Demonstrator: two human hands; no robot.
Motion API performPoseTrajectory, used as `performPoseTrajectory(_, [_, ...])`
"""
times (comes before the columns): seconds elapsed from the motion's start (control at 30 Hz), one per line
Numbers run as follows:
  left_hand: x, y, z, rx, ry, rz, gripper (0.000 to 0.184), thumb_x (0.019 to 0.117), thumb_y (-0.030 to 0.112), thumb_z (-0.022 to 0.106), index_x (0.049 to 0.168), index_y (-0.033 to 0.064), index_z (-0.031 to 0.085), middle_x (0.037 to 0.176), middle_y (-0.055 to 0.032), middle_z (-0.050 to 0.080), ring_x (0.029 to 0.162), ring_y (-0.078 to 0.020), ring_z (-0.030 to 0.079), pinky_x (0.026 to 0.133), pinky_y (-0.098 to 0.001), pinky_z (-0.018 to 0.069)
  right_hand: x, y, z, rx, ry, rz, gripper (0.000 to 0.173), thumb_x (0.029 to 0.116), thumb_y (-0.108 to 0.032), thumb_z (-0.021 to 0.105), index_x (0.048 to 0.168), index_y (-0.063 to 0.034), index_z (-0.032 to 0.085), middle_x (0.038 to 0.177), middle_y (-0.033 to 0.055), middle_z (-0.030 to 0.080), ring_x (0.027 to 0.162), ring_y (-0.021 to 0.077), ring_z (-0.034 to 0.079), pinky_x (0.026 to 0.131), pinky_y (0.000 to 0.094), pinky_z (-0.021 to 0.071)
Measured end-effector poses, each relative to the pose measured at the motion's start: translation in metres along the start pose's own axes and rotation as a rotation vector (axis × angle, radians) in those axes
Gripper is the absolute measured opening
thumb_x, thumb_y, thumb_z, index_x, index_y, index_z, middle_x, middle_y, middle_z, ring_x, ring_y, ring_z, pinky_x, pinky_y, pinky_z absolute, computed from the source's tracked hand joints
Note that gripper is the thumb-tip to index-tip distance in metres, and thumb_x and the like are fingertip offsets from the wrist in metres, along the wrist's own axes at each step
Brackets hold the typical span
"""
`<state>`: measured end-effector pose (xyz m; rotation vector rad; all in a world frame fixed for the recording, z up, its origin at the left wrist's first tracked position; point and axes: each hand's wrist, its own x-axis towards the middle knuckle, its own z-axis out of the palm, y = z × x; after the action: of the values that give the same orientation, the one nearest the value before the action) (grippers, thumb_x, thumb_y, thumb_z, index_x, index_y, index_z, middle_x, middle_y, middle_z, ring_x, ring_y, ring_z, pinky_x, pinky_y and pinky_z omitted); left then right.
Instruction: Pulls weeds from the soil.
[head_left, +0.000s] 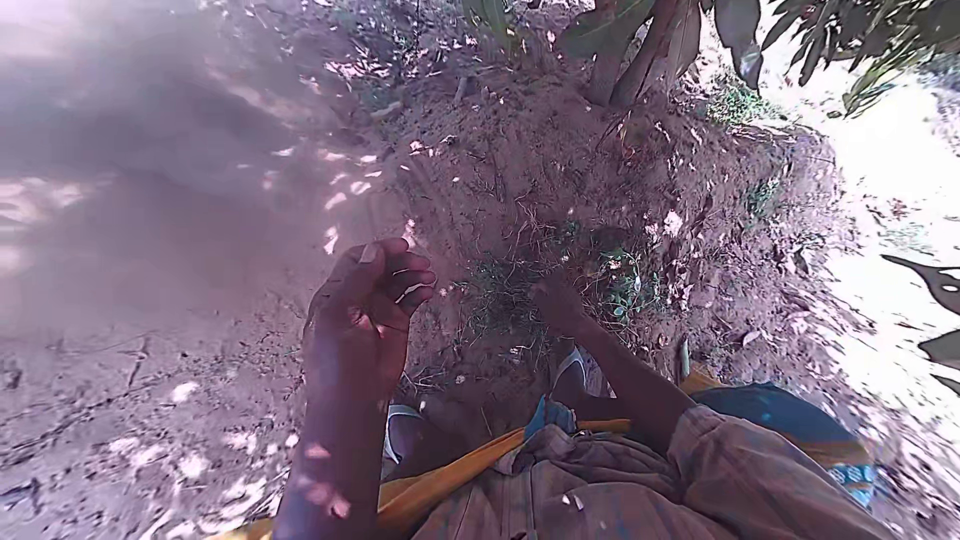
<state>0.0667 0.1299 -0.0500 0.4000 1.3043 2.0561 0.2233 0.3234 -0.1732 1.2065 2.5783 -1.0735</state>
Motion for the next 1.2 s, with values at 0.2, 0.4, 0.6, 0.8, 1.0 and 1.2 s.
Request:
performPoseTrajectory(0.2, [-0.001, 0.001, 0.0, 0.016, 0.0, 0.007, 0.039, 0.1118, 0.021, 0.027, 0.101, 0.016, 0.064, 0.091, 0.0044, 0.07, 0.083, -0.0067, 0.069, 0.076, -0.0223, 0.0587, -0.018, -0.021, -0.056, 0.478, 0.393, -0.084, 0.037, 0.1085, -0.029, 0.05, 0.113, 0.002, 0.07, 0.104, 0.0166, 0.071, 0.088, 0.0242, 0.064, 0.08, 0.0479, 0.0493])
performPoseTrajectory(0.4, [-0.001, 0.0, -0.003, -0.012, 0.003, 0.03, 0.039, 0.1106, 0.018, 0.028, 0.1, 0.0151, 0.065, 0.089, 0.0034, 0.071, 0.081, -0.0073, 0.07, 0.074, -0.0223, 0.0592, 0.002, 0.004, -0.016, 0.146, -0.052, 0.074, 0.037, 0.108, -0.023, 0.051, 0.129, 0.0048, 0.063, 0.129, 0.0255, 0.064, 0.121, 0.0357, 0.06, 0.107, 0.0508, 0.0434])
performPoseTrajectory(0.6, [-0.001, 0.0, -0.004, -0.03, 0.011, 0.034, 0.04, 0.1105, 0.016, 0.028, 0.099, 0.0131, 0.066, 0.088, 0.002, 0.072, 0.078, -0.0072, 0.07, 0.071, -0.0215, 0.0595, -0.006, -0.02, -0.025, 0.274, 0.086, -0.022, 0.033, 0.1079, -0.021, 0.052, 0.121, 0.0032, 0.07, 0.113, 0.0216, 0.069, 0.104, 0.0294, 0.064, 0.095, 0.0478, 0.0468])
performPoseTrajectory(0.8, [0.002, 0.0, -0.007, 0.044, 0.057, -0.023, 0.038, 0.1111, 0.016, 0.03, 0.098, 0.012, 0.065, 0.085, 0.0021, 0.073, 0.074, -0.0082, 0.071, 0.07, -0.0237, 0.0605, -0.034, -0.056, -0.069, 0.808, 0.288, -0.361, 0.034, 0.1085, -0.014, 0.041, 0.119, 0.0023, 0.069, 0.119, 0.0082, 0.071, 0.1, 0.0081, 0.067, 0.086, 0.0272, 0.0547])
performPoseTrajectory(1.0, [-0.003, -0.003, 0.002, 0.418, -0.053, -0.171, 0.031, 0.1101, 0.017, 0.039, 0.129, 0.0039, 0.059, 0.128, -0.0058, 0.063, 0.114, -0.0137, 0.062, 0.095, -0.0329, 0.0518, -0.048, -0.078, -0.044, 1.018, 0.004, -0.484, 0.033, 0.1016, -0.006, 0.039, 0.108, 0.003, 0.071, 0.114, 0.0096, 0.074, 0.097, 0.0131, 0.072, 0.086, 0.0289, 0.0582])
performPoseTrajectory(1.2, [0.002, -0.004, -0.002, 0.282, 0.028, -0.12, 0.038, 0.1123, 0.021, 0.032, 0.14, 0.011, 0.055, 0.136, -0.003, 0.061, 0.118, -0.0154, 0.062, 0.097, -0.0357, 0.0524, -0.051, -0.081, -0.029, 1.014, -0.173, -0.419, 0.033, 0.1031, -0.005, 0.039, 0.103, 0.0033, 0.07, 0.103, 0.008, 0.076, 0.093, 0.0122, 0.073, 0.09, 0.029, 0.0579])
